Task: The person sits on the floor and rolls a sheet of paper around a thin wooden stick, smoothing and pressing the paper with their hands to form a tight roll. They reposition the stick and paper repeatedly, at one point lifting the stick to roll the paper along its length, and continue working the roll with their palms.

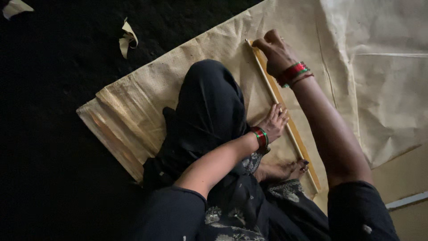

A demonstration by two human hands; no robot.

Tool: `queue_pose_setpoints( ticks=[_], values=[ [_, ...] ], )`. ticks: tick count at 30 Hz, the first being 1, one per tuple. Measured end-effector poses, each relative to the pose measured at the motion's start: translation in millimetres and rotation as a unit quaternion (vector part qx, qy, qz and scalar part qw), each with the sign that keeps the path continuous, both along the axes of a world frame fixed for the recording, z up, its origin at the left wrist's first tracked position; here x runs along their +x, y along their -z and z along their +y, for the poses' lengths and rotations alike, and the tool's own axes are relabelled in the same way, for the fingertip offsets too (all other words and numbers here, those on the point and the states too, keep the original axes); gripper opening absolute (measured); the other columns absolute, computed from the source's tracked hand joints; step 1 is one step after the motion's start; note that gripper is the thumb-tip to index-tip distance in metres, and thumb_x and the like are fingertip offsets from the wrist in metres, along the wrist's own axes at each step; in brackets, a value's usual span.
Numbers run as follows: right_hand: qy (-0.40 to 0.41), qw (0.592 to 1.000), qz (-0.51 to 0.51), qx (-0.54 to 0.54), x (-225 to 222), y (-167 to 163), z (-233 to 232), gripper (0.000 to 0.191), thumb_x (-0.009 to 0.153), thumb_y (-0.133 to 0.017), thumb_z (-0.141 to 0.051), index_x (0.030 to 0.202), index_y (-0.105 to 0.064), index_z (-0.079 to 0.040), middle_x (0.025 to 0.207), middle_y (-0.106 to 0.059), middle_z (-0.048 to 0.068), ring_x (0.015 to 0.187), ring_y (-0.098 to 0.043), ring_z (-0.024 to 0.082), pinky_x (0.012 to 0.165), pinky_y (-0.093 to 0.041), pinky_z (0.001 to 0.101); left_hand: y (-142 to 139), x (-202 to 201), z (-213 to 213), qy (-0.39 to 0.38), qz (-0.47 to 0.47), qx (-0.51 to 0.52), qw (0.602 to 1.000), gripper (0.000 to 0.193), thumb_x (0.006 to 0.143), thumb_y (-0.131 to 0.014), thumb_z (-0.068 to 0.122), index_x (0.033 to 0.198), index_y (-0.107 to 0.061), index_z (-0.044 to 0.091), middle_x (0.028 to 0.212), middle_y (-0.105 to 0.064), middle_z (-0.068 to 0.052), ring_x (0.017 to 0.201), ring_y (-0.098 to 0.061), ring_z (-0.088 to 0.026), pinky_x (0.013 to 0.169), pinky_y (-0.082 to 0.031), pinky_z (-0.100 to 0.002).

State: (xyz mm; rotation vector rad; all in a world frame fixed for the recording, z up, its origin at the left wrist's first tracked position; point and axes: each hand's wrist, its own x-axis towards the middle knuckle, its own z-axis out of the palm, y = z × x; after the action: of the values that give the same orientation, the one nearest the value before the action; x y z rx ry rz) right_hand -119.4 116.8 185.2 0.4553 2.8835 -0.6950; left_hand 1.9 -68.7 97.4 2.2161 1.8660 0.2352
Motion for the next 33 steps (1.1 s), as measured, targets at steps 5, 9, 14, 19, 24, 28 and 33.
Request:
queue_pose_setpoints(
  ticks=[5, 9, 14, 19, 24, 28, 33],
  values=[
    [-0.009, 0.999, 0.003, 0.054, 9, 17, 3, 0.056, 0.079, -0.058, 0.013, 0.126, -0.068, -0.016, 0.129, -0.055, 0.015, 0.119, -0.057, 0.039, 0.092, -0.054, 0.0477, 0, 0, -5, 0.02, 0.032, 0.003, 0.999, 0.055, 0.1, -0.037, 0.022, 0.15, -0.047, 0.003, 0.159, -0.038, -0.025, 0.144, -0.028, -0.059, 0.117, -0.014, -0.073],
    [-0.022, 0.998, -0.029, 0.043, 46, 6, -7, 0.061, 0.071, -0.058, 0.012, 0.124, -0.069, -0.015, 0.133, -0.052, 0.02, 0.119, -0.053, 0.042, 0.088, -0.053, 0.0484, 4, 5, -4, 0.025, 0.017, -0.005, 1.0, 0.055, 0.102, -0.036, 0.026, 0.151, -0.047, 0.002, 0.159, -0.038, -0.026, 0.145, -0.028, -0.06, 0.117, -0.014, -0.073],
    [0.01, 0.997, -0.073, 0.019, 69, -19, -20, 0.056, 0.08, -0.053, 0.015, 0.126, -0.067, -0.015, 0.143, -0.054, 0.015, 0.129, -0.055, 0.038, 0.088, -0.054, 0.0467, 8, 9, -5, 0.003, 0.012, 0.009, 1.0, 0.055, 0.102, -0.037, 0.025, 0.15, -0.049, 0.002, 0.16, -0.038, -0.025, 0.144, -0.028, -0.061, 0.118, -0.015, -0.071],
    [-0.038, 0.989, 0.013, 0.142, 33, -8, -7, 0.062, 0.078, -0.058, 0.008, 0.135, -0.068, -0.016, 0.142, -0.054, 0.015, 0.13, -0.052, 0.037, 0.102, -0.052, 0.0477, 7, 8, -5, 0.011, 0.002, -0.003, 1.0, 0.053, 0.103, -0.035, 0.025, 0.15, -0.049, 0.004, 0.16, -0.038, -0.024, 0.146, -0.028, -0.057, 0.118, -0.014, -0.072],
    [-0.064, 0.984, 0.023, 0.162, 9, 11, 4, 0.056, 0.087, -0.064, 0.005, 0.136, -0.07, -0.021, 0.139, -0.055, 0.015, 0.131, -0.051, 0.036, 0.098, -0.05, 0.048, 4, 7, -5, 0.0, 0.013, -0.004, 1.0, 0.052, 0.103, -0.035, 0.024, 0.15, -0.049, 0.006, 0.161, -0.037, -0.022, 0.148, -0.029, -0.055, 0.119, -0.014, -0.07],
    [-0.05, 0.982, 0.0, 0.181, 20, 10, 8, 0.048, 0.087, -0.064, 0.006, 0.125, -0.071, -0.022, 0.141, -0.056, 0.011, 0.134, -0.051, 0.034, 0.102, -0.051, 0.0455, 3, 7, -5, 0.007, 0.017, -0.003, 1.0, 0.052, 0.102, -0.036, 0.024, 0.15, -0.049, 0.006, 0.16, -0.037, -0.023, 0.146, -0.029, -0.056, 0.119, -0.014, -0.07],
    [-0.027, 0.983, 0.003, 0.183, 22, 14, 12, 0.057, 0.08, -0.061, 0.009, 0.126, -0.071, -0.023, 0.143, -0.056, 0.01, 0.135, -0.05, 0.033, 0.102, -0.05, 0.0454, 4, 8, -7, 0.004, -0.007, 0.004, 1.0, 0.053, 0.103, -0.037, 0.022, 0.15, -0.05, 0.002, 0.16, -0.038, -0.026, 0.144, -0.03, -0.06, 0.118, -0.014, -0.072]
  ],
)
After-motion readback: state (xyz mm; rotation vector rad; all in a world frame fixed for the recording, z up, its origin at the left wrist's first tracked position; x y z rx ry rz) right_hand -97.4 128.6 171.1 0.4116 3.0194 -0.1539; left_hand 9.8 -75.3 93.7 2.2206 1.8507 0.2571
